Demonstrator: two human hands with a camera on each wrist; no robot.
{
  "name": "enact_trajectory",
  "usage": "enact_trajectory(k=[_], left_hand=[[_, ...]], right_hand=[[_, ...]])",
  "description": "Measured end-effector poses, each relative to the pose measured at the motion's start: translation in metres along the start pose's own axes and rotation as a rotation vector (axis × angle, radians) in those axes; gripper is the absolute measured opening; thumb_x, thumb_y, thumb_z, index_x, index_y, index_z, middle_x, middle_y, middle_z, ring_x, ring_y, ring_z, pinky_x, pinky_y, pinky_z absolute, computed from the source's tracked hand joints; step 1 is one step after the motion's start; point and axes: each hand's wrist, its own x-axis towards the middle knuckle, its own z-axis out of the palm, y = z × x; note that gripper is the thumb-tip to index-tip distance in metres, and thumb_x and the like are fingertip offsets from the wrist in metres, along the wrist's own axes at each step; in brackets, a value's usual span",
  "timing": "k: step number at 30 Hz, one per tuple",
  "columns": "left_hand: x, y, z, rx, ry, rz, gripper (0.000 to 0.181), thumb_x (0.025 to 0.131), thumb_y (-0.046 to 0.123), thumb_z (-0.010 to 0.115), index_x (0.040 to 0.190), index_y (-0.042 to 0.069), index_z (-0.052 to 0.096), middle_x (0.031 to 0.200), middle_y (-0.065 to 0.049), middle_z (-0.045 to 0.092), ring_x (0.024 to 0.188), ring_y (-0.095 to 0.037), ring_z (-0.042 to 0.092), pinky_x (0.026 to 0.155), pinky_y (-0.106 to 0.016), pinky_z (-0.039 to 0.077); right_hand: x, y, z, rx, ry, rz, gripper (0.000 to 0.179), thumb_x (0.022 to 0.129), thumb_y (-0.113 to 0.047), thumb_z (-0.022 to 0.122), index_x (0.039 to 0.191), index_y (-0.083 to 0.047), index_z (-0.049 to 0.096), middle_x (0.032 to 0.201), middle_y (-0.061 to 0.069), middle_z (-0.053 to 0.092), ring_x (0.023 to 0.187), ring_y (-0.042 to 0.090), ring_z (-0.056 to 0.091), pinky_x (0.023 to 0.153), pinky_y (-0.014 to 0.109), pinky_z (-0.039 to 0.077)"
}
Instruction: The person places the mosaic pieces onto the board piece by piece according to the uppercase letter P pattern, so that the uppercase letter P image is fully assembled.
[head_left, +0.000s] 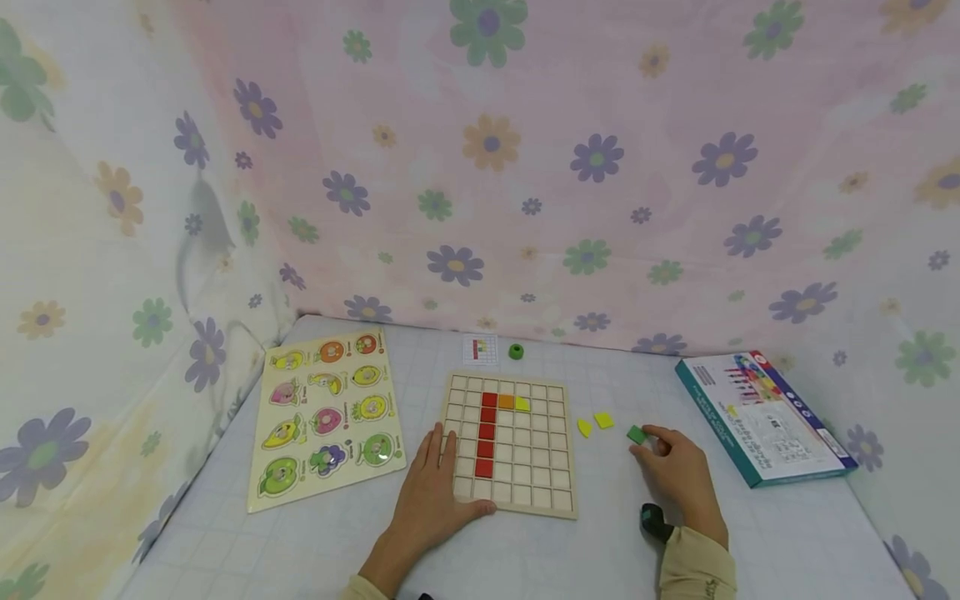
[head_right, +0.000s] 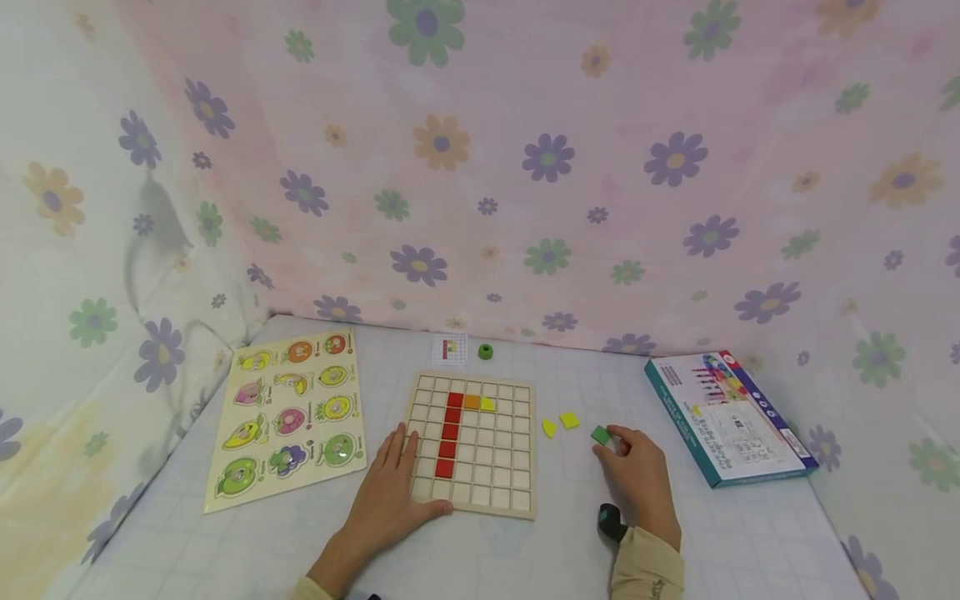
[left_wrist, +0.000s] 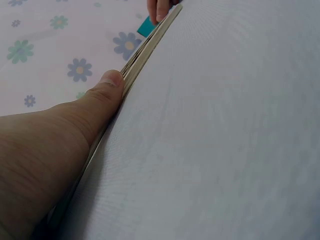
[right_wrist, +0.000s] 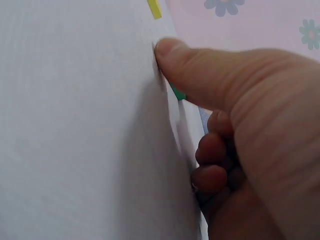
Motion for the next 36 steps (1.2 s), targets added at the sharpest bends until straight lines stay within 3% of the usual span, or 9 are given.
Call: enact_trajectory(k=[5, 15, 28, 36], left_hand=[[0.002, 0.000, -0.002, 0.000, 0.002, -0.001, 0.128, 0.068, 0.081, 0.073, 0.160, 0.003, 0.029, 0.170, -0.020, 0.017, 0.157, -0.039, 0.020, 0.124, -0.053, 0.031], [0.002, -0.001, -0.002, 0.002, 0.003, -0.011, 0.128, 0.068, 0.081, 0.073, 0.160, 0.003, 0.029, 0.170, -0.020, 0.017, 0.157, -0.039, 0.020, 0.123, -0.053, 0.032], [-0.002, -0.001, 0.004, -0.004, -0.014, -0.010, 0.130, 0.067, 0.085, 0.071, 0.161, 0.005, 0.029, 0.170, -0.019, 0.018, 0.156, -0.040, 0.021, 0.123, -0.054, 0.032], [0.000, -0.001, 0.001, -0.001, -0.001, 0.002, 0.130, 0.068, 0.084, 0.071, 0.161, 0.004, 0.028, 0.170, -0.020, 0.018, 0.156, -0.040, 0.021, 0.123, -0.055, 0.032]], right_hand=[[0.003, -0.002, 0.000, -0.004, 0.042, -0.020, 0.047, 0.097, -0.034, 0.067, 0.133, -0.005, 0.064, 0.089, 0.006, 0.048, 0.081, 0.021, 0.046, 0.063, 0.031, 0.031], [0.006, -0.006, 0.001, -0.029, 0.049, -0.026, 0.041, 0.094, -0.027, 0.066, 0.126, -0.002, 0.067, 0.088, 0.007, 0.048, 0.081, 0.022, 0.047, 0.064, 0.033, 0.032], [-0.003, -0.003, 0.002, 0.021, 0.027, 0.021, 0.046, 0.093, -0.037, 0.065, 0.127, -0.007, 0.068, 0.090, 0.006, 0.049, 0.087, 0.022, 0.047, 0.066, 0.034, 0.034], [-0.001, -0.014, 0.001, 0.042, 0.090, -0.090, 0.034, 0.093, -0.030, 0.070, 0.117, -0.007, 0.072, 0.080, 0.004, 0.044, 0.074, 0.018, 0.043, 0.059, 0.028, 0.030]])
